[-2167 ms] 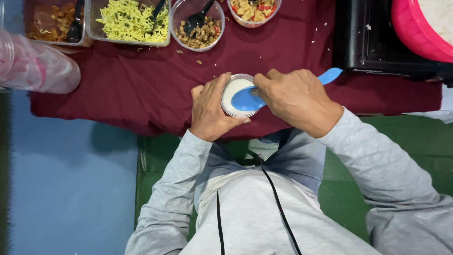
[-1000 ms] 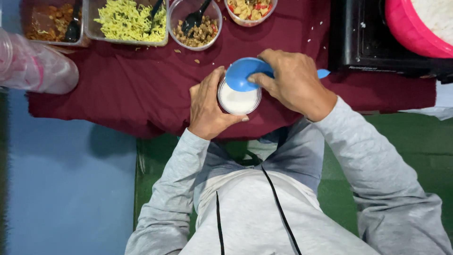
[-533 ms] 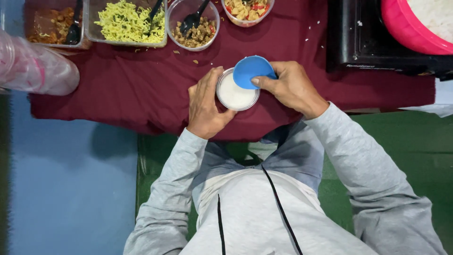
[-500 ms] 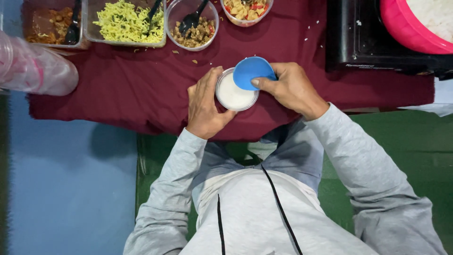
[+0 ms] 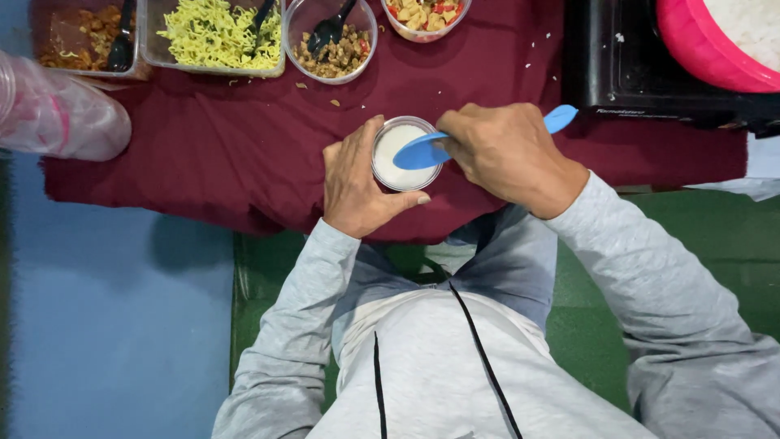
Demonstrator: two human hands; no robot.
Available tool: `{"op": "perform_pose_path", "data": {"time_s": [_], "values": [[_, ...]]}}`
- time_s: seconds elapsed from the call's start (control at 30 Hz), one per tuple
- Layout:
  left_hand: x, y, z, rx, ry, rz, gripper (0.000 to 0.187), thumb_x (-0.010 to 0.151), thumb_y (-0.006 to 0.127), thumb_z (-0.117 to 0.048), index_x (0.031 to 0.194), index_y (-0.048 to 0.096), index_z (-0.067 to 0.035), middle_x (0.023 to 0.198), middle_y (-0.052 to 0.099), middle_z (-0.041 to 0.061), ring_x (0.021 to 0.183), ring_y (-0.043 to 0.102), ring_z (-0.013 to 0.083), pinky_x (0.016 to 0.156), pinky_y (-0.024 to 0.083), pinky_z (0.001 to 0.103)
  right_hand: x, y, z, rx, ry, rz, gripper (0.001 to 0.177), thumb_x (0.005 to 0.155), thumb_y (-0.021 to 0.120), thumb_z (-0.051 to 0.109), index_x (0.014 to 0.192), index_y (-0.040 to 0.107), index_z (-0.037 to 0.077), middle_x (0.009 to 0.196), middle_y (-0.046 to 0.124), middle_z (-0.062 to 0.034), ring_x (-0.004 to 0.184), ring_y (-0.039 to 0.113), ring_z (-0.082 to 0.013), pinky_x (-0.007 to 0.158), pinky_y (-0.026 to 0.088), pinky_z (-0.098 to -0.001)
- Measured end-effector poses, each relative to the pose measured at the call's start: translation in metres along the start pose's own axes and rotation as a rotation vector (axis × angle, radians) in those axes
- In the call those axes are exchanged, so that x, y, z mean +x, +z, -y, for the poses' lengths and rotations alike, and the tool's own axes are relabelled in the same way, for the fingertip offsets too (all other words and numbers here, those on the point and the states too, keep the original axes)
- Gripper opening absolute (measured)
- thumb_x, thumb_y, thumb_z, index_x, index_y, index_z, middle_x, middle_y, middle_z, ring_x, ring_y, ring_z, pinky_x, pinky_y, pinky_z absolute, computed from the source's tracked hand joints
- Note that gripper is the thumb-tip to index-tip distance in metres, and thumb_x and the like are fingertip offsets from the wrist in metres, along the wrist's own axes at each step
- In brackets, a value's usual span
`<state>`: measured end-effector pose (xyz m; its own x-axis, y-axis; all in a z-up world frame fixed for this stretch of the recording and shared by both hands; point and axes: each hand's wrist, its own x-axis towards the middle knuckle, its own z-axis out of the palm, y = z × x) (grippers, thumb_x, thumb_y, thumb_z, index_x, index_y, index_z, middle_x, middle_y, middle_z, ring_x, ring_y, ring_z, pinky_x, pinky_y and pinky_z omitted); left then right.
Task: Stirring and scraping the contents of a small cup using a blue spatula
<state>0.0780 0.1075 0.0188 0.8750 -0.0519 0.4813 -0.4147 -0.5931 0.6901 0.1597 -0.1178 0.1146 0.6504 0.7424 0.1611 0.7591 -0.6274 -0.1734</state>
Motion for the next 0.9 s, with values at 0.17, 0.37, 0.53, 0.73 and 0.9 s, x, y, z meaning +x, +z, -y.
{"op": "perform_pose_path", "data": {"time_s": [0.17, 0.37, 0.53, 0.73, 0.9], "values": [[0.001, -0.001, -0.003, 0.01, 0.015, -0.008, 0.121, 0.06, 0.094, -0.066, 0.146, 0.042, 0.001, 0.13, 0.06, 0.02, 0.121, 0.06, 0.0364, 0.098, 0.036, 0.048, 0.011, -0.005, 0.009, -0.024, -0.029, 0.108, 0.01, 0.099, 0.066, 0.025, 0.09, 0.062, 0.022, 0.073, 0.068, -0.0013, 0.071, 0.072, -0.0281, 0.06, 0.054, -0.0424], [0.003, -0.001, -0.003, 0.011, 0.021, 0.0, 0.119, 0.06, 0.095, -0.064, 0.144, 0.045, 0.002, 0.128, 0.062, 0.02, 0.12, 0.061, 0.0357, 0.097, 0.035, 0.047, 0.016, -0.002, 0.015, -0.066, -0.047, 0.14, 0.017, 0.098, 0.064, 0.025, 0.083, 0.062, 0.017, 0.068, 0.068, -0.005, 0.067, 0.071, -0.0334, 0.057, 0.053, -0.0457], [0.001, 0.0, 0.0, -0.01, 0.027, -0.005, 0.116, 0.059, 0.097, -0.061, 0.143, 0.047, 0.002, 0.129, 0.063, 0.019, 0.12, 0.062, 0.0343, 0.096, 0.035, 0.045, 0.007, 0.015, 0.013, -0.214, -0.06, 0.091, 0.012, 0.1, 0.062, 0.023, 0.088, 0.062, 0.024, 0.069, 0.066, 0.0032, 0.062, 0.07, -0.0215, 0.055, 0.052, -0.036], [0.001, 0.0, 0.0, -0.013, 0.026, -0.009, 0.118, 0.057, 0.096, -0.064, 0.144, 0.047, 0.0, 0.128, 0.063, 0.017, 0.12, 0.062, 0.0325, 0.097, 0.034, 0.044, 0.011, -0.012, 0.018, -0.127, -0.002, 0.141, 0.019, 0.102, 0.061, 0.029, 0.088, 0.062, 0.017, 0.07, 0.067, -0.0049, 0.064, 0.071, -0.0316, 0.055, 0.052, -0.0449], [0.003, -0.002, -0.002, -0.019, 0.001, 0.015, 0.112, 0.06, 0.098, -0.058, 0.142, 0.049, 0.001, 0.129, 0.063, 0.018, 0.12, 0.062, 0.0334, 0.096, 0.033, 0.044, 0.016, -0.004, 0.021, -0.115, -0.044, 0.157, 0.013, 0.098, 0.062, 0.026, 0.085, 0.062, 0.02, 0.064, 0.067, -0.0031, 0.06, 0.071, -0.028, 0.054, 0.054, -0.0417]]}}
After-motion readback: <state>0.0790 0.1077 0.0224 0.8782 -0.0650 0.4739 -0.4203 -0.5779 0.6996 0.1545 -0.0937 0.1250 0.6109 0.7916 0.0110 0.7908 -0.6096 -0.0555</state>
